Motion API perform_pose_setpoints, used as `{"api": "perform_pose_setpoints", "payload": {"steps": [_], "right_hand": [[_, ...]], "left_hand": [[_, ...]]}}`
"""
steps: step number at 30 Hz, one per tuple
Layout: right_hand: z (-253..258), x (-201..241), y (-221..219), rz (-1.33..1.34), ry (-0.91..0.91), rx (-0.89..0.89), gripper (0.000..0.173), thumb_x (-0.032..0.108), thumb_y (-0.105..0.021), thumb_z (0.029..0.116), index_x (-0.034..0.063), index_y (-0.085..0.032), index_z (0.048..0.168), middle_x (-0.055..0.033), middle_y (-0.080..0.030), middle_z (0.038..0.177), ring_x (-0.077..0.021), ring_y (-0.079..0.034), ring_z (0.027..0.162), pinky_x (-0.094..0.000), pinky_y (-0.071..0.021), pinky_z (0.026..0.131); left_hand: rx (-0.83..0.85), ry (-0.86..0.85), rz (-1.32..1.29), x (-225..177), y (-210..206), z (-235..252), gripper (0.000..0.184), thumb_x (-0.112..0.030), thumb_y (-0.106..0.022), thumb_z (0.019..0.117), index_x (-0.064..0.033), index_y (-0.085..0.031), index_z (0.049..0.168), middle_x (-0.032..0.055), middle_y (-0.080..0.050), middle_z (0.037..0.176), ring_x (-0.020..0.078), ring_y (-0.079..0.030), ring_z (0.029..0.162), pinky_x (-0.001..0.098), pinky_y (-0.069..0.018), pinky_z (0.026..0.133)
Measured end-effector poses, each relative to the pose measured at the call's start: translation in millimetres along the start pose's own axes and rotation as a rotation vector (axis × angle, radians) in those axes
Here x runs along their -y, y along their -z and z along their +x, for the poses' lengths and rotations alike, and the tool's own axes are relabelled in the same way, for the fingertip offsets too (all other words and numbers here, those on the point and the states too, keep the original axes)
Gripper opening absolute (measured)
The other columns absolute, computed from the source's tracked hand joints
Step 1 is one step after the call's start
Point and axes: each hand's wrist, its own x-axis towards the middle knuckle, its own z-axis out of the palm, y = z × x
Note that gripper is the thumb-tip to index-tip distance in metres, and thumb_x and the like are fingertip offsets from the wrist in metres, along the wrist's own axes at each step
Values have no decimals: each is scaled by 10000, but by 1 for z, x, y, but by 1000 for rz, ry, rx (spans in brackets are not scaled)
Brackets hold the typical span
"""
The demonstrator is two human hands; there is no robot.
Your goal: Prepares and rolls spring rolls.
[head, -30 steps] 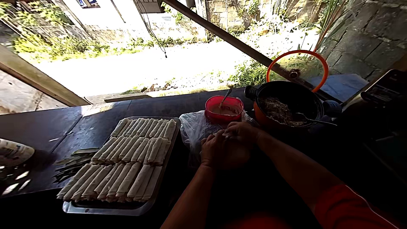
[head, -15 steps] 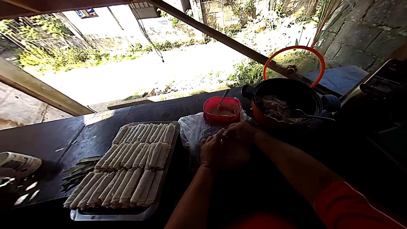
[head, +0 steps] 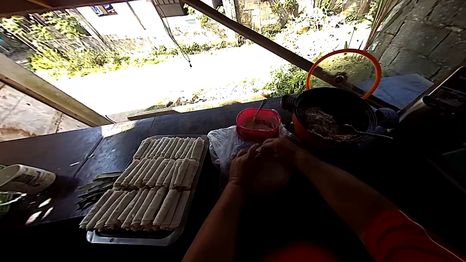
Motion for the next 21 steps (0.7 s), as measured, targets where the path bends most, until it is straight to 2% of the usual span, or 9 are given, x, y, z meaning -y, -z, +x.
{"api": "perform_pose_setpoints", "payload": {"steps": [4, 7, 9, 12, 17, 19, 21], "right_hand": [[3, -2, 0, -22, -20, 7, 303, 267, -505, 1071, 148, -753, 1200, -23, -716, 1253, -144, -641, 1220, -374, -479, 1096], [5, -1, -2, -47, -37, 6, 317, 281, -495, 1077, 147, -748, 1215, -29, -711, 1264, -151, -640, 1225, -374, -478, 1098], [7, -1, -4, -82, -53, 16, 341, 301, -469, 1086, 155, -738, 1236, -35, -699, 1278, -163, -635, 1230, -387, -477, 1097], [10, 3, -6, -143, -93, 56, 368, 311, -427, 1096, 166, -712, 1279, -42, -660, 1333, -191, -612, 1260, -410, -465, 1108], [13, 5, -3, -140, -137, 74, 330, 282, -514, 1057, 134, -724, 1264, -60, -660, 1330, -205, -603, 1266, -432, -459, 1114], [19, 8, 1, -139, -188, 90, 350, 299, -483, 1072, 166, -716, 1297, -61, -658, 1340, -213, -590, 1287, -447, -448, 1119], [24, 11, 3, -129, -199, 50, 347, 335, -513, 1059, 202, -710, 1312, -53, -653, 1346, -211, -585, 1292, -449, -448, 1122]], "left_hand": [[-23, -21, -3, 1, 2, 1, 404, -372, -522, 1047, -258, -601, 1427, -63, -750, 1208, 175, -703, 1062, 470, -510, 947], [-7, -15, -13, 3, 2, 4, 384, -366, -523, 1047, -258, -611, 1404, -83, -761, 1166, 171, -700, 1059, 474, -502, 944], [21, -1, -3, 5, 3, 8, 381, -380, -480, 1066, -269, -607, 1407, -85, -762, 1163, 175, -693, 1089, 478, -500, 954], [80, 14, 18, 7, 6, 11, 403, -393, -455, 1073, -287, -578, 1442, -86, -747, 1214, 168, -654, 1206, 477, -466, 1036], [147, 25, -81, 13, 8, 19, 427, -421, -516, 1047, -279, -553, 1448, -116, -719, 1271, 133, -598, 1294, 486, -423, 1103], [180, 82, -182, 18, 9, 26, 401, -396, -526, 1047, -264, -577, 1422, -101, -717, 1271, 133, -591, 1299, 505, -402, 1126], [197, 130, -250, 25, 10, 33, 374, -382, -537, 1040, -266, -594, 1391, -95, -724, 1249, 127, -598, 1282, 510, -391, 1135]]}}
